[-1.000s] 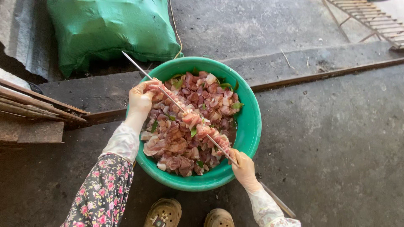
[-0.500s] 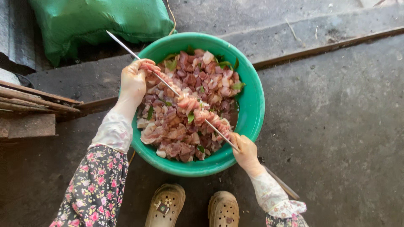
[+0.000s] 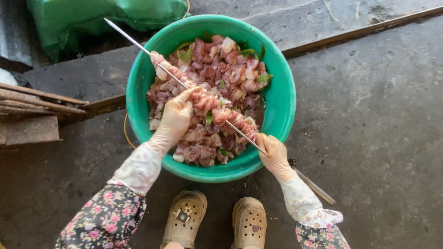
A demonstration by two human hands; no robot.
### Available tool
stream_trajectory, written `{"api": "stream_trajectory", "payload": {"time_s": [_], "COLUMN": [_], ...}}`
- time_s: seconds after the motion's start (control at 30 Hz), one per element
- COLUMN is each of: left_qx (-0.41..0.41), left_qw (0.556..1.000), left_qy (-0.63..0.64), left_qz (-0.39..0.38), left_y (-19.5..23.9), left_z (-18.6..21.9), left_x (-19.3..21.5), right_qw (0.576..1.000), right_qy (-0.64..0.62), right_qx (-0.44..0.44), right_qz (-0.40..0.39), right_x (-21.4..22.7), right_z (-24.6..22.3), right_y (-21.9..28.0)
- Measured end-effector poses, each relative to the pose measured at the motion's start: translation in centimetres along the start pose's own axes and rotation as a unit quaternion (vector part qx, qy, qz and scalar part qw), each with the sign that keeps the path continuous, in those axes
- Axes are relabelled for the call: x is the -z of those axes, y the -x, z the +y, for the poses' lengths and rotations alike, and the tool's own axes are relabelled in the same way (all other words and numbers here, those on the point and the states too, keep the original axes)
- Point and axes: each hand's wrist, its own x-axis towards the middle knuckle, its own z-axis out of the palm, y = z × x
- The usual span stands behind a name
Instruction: The person threads pieces of marinated meat and green leaves from a green basin onto a long metal skewer. They use gloved hands to pick up the meat and push it down the skewer, repeating the process to fill the length of the skewer.
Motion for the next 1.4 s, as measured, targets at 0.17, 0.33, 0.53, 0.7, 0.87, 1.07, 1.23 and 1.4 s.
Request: {"api": "stream_trajectory", "payload": {"time_s": [0.17, 0.33, 0.53, 0.7, 0.87, 1.07, 1.23, 1.4], "left_qx": [0.025, 0.029, 0.052, 0.340, 0.296, -0.043, -0.152, -0.018], "left_qw": [0.995, 0.927, 0.889, 0.921, 0.939, 0.830, 0.714, 0.842], "left_qy": [0.036, -0.374, -0.453, 0.187, 0.122, -0.553, -0.666, -0.529], "left_qz": [0.092, 0.009, -0.038, -0.044, -0.126, -0.056, -0.149, -0.106], "left_y": [2.0, 4.0, 2.4, 2.3, 1.7, 0.6, -0.8, -1.8], "left_z": [-1.8, -5.4, -11.2, -9.2, -3.2, -2.5, -9.2, -10.6], "left_x": [4.4, 3.6, 1.8, 6.5, 8.3, 4.2, -1.8, -1.0], "right_qw": [0.999, 0.979, 0.985, 0.982, 0.983, 0.987, 0.990, 0.984], "right_qy": [-0.043, -0.145, -0.129, -0.129, -0.132, -0.113, -0.106, -0.122], "right_qx": [0.001, -0.123, -0.106, -0.119, -0.112, -0.100, -0.090, -0.117], "right_qz": [-0.006, -0.076, -0.050, -0.064, -0.067, -0.052, -0.039, -0.054], "right_x": [0.5, 2.3, 2.7, 2.5, 2.4, 2.0, 1.7, 2.0], "right_z": [-0.4, -1.2, -2.1, -2.0, -1.8, -1.4, -1.2, -1.4], "right_y": [-0.7, -1.9, -2.2, -1.6, -1.6, -1.5, -1.4, -1.5]}}
